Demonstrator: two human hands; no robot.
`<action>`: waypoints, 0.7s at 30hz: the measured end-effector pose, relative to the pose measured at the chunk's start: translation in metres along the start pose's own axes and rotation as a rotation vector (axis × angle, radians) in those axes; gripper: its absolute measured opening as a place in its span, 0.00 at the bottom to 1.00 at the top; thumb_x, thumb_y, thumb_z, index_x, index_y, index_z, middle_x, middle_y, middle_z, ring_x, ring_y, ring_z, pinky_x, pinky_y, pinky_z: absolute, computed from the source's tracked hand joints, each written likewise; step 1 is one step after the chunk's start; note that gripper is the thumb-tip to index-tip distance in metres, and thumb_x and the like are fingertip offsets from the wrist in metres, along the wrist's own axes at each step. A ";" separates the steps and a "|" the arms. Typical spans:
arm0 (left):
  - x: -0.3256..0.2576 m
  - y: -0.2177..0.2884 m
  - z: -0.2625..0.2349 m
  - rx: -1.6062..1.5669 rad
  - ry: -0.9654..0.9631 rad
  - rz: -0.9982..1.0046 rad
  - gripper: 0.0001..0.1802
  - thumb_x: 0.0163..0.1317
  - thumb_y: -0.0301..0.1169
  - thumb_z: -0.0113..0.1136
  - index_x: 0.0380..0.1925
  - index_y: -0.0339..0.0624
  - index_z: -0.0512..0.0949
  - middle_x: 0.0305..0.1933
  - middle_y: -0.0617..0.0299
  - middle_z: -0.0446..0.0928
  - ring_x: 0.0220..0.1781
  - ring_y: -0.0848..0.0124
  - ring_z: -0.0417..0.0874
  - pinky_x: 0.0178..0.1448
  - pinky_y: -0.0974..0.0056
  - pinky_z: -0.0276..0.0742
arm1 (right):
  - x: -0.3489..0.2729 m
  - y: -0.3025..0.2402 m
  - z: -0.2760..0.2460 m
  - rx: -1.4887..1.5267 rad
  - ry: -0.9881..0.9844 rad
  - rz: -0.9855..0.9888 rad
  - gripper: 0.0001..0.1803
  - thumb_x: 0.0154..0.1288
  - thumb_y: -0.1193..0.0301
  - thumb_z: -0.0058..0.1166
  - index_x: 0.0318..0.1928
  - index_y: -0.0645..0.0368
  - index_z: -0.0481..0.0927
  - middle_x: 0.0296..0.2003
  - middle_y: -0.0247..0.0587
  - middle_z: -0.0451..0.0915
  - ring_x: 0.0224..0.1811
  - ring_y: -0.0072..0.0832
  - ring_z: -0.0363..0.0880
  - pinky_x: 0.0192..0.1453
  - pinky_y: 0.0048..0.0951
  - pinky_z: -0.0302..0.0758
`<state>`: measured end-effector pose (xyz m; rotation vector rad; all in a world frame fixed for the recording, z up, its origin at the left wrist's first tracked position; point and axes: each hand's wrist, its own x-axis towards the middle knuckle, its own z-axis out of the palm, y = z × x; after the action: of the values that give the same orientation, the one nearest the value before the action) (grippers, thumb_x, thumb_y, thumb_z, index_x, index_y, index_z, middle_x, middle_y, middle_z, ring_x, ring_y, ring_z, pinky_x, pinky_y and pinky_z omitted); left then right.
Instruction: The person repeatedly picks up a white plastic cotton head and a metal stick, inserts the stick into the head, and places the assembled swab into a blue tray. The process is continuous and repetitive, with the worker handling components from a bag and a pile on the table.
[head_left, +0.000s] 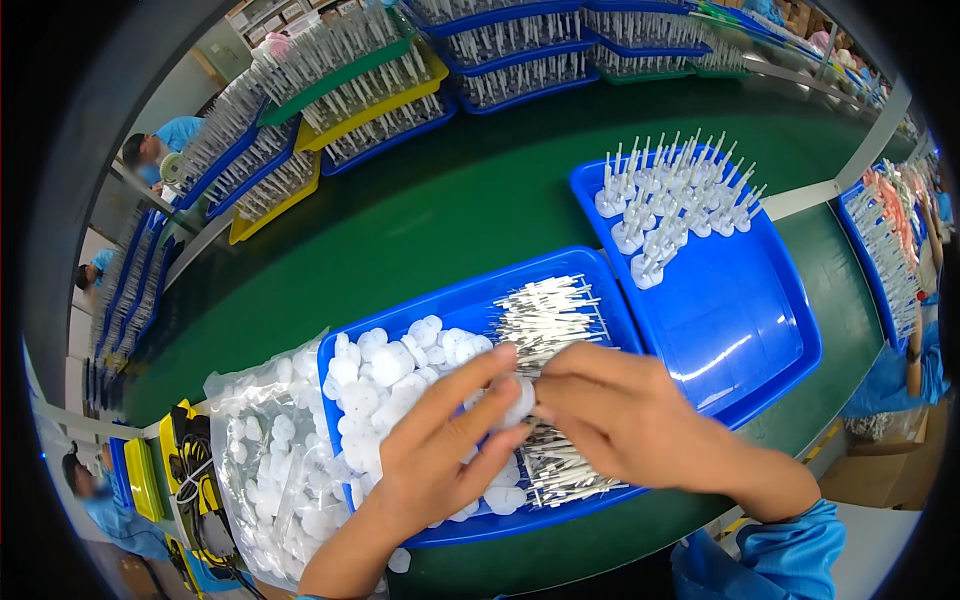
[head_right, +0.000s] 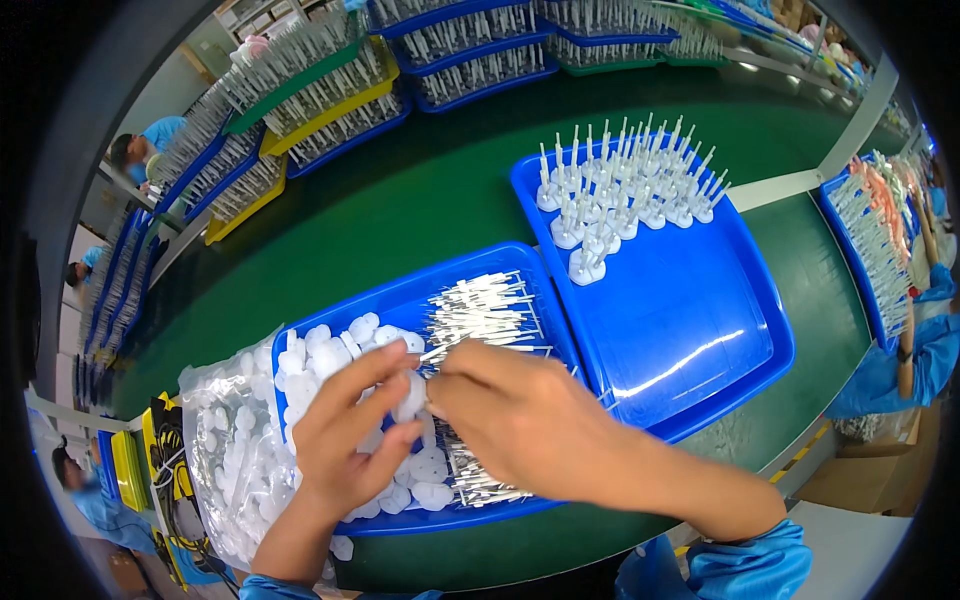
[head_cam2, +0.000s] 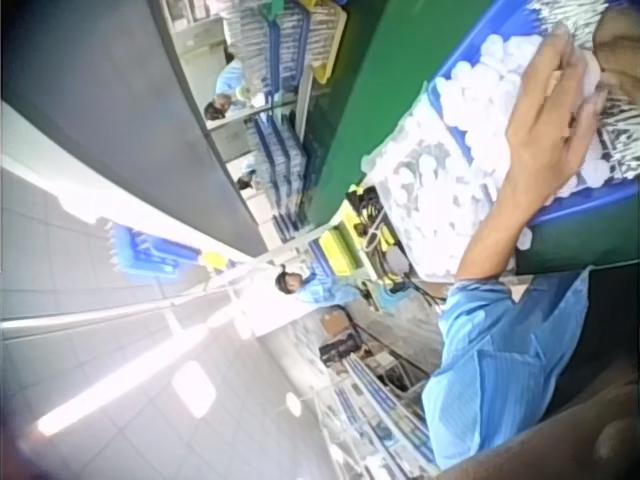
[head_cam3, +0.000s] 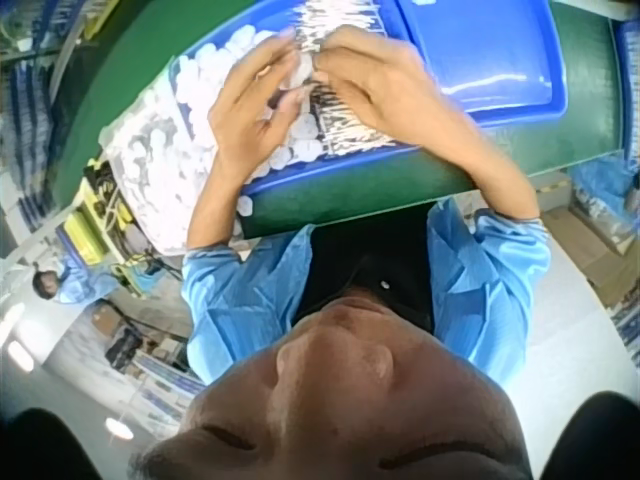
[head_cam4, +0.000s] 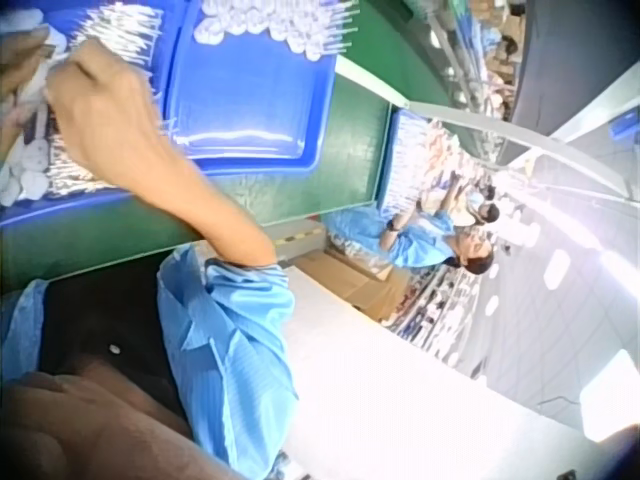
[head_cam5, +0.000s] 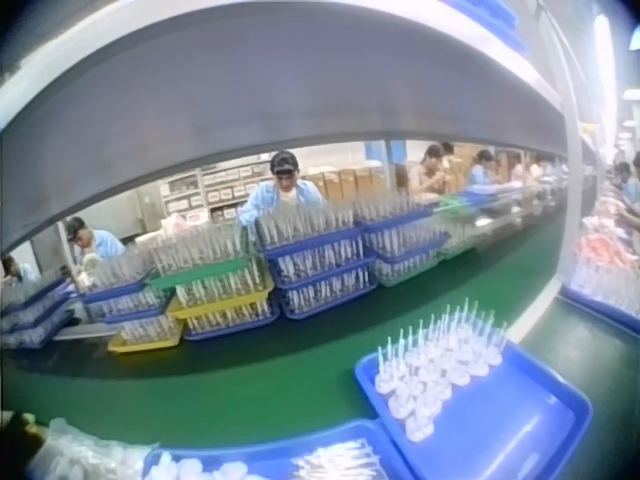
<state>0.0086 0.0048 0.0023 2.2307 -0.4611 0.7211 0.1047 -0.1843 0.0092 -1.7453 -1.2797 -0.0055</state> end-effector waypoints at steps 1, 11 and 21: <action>-0.001 0.000 -0.001 -0.132 0.081 -0.201 0.18 0.60 0.22 0.67 0.51 0.29 0.79 0.57 0.43 0.79 0.49 0.58 0.86 0.49 0.62 0.84 | 0.009 0.007 -0.004 -0.058 -0.031 -0.012 0.10 0.52 0.83 0.59 0.37 0.66 0.80 0.35 0.48 0.77 0.35 0.44 0.81 0.38 0.40 0.79; 0.000 -0.014 -0.009 -0.504 0.220 -0.783 0.18 0.77 0.35 0.51 0.52 0.28 0.78 0.51 0.50 0.82 0.39 0.67 0.85 0.43 0.66 0.82 | 0.050 0.071 0.008 -0.863 -0.258 -0.226 0.04 0.51 0.78 0.58 0.30 0.61 0.82 0.31 0.41 0.81 0.38 0.35 0.82 0.42 0.36 0.76; -0.003 -0.013 -0.004 -0.885 0.121 -0.869 0.11 0.72 0.27 0.56 0.48 0.30 0.78 0.56 0.45 0.80 0.52 0.63 0.84 0.55 0.54 0.85 | 0.016 0.012 -0.010 0.033 -0.071 0.106 0.10 0.62 0.83 0.54 0.44 0.69 0.80 0.37 0.50 0.73 0.34 0.43 0.77 0.40 0.38 0.75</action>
<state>0.0114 0.0162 -0.0046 1.3171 0.2420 0.1147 0.1259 -0.1799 0.0148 -1.7971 -1.2297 0.1389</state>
